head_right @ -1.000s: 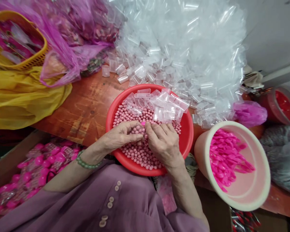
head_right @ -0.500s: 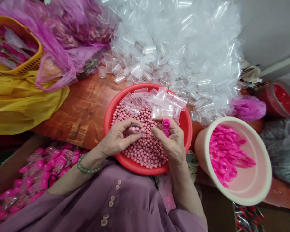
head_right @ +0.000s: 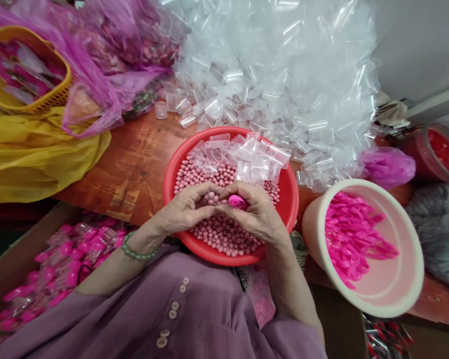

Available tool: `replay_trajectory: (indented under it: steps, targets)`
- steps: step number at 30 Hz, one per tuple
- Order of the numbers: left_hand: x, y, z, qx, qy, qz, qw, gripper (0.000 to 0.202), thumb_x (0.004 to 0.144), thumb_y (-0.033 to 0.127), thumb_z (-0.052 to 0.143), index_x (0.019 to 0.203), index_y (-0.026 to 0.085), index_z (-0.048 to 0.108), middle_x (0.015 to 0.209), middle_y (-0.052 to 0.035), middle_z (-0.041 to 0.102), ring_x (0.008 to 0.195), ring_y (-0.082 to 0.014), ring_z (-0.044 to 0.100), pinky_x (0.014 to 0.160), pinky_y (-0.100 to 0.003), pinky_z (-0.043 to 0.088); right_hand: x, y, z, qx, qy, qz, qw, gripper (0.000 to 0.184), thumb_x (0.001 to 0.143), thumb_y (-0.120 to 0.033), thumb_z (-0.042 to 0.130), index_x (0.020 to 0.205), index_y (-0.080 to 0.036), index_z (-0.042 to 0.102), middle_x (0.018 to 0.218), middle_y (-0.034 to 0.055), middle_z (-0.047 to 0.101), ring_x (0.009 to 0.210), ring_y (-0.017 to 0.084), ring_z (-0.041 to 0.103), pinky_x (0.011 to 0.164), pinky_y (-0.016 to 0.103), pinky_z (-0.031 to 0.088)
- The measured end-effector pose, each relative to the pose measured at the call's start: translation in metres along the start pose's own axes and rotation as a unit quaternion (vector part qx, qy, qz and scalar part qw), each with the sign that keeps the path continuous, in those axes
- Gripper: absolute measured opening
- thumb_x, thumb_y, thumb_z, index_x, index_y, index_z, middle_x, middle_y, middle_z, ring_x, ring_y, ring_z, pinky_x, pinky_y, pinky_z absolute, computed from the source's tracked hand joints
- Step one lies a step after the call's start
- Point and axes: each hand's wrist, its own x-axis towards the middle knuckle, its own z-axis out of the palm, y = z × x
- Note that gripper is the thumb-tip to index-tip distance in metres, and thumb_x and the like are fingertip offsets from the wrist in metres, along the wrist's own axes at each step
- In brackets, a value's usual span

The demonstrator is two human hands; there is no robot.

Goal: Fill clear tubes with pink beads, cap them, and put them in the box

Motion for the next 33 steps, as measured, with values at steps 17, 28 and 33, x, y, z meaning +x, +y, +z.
replay_trajectory:
  steps: [17, 28, 33]
  targets:
    - [-0.001, 0.005, 0.009, -0.148, 0.034, -0.091, 0.984, 0.033, 0.076, 0.035, 0.076, 0.096, 0.013, 0.062, 0.082, -0.0011, 0.066, 0.074, -0.0095, 0.064, 0.071, -0.021, 0.049, -0.015, 0.012, 0.011, 0.143, 0.194, 0.128, 0.962, 0.034, 0.094, -0.053, 0.051, 0.093, -0.022, 0.066, 0.063, -0.0042, 0.043, 0.058, 0.011, 0.044, 0.058, 0.026, 0.04]
    - [-0.012, 0.009, 0.041, -0.308, 0.053, -0.08, 0.947, 0.036, 0.067, 0.033, 0.085, 0.091, 0.013, 0.066, 0.082, 0.0017, 0.061, 0.073, -0.0075, 0.061, 0.075, -0.024, 0.056, -0.012, -0.007, 0.046, 0.124, 0.365, 0.048, 0.921, 0.017, 0.097, -0.04, 0.051, 0.105, -0.026, 0.056, 0.078, -0.0015, 0.063, 0.063, 0.012, 0.061, 0.059, 0.025, 0.051]
    - [-0.018, 0.015, 0.044, -0.359, 0.075, -0.103, 0.925, 0.033, 0.061, 0.026, 0.089, 0.082, 0.011, 0.069, 0.07, 0.0044, 0.057, 0.061, -0.0035, 0.053, 0.064, -0.018, 0.053, -0.025, -0.003, 0.051, -0.124, 0.391, -0.057, 0.91, 0.023, 0.098, -0.034, 0.049, 0.118, -0.028, 0.06, 0.092, 0.004, 0.068, 0.075, 0.017, 0.065, 0.073, 0.035, 0.055]
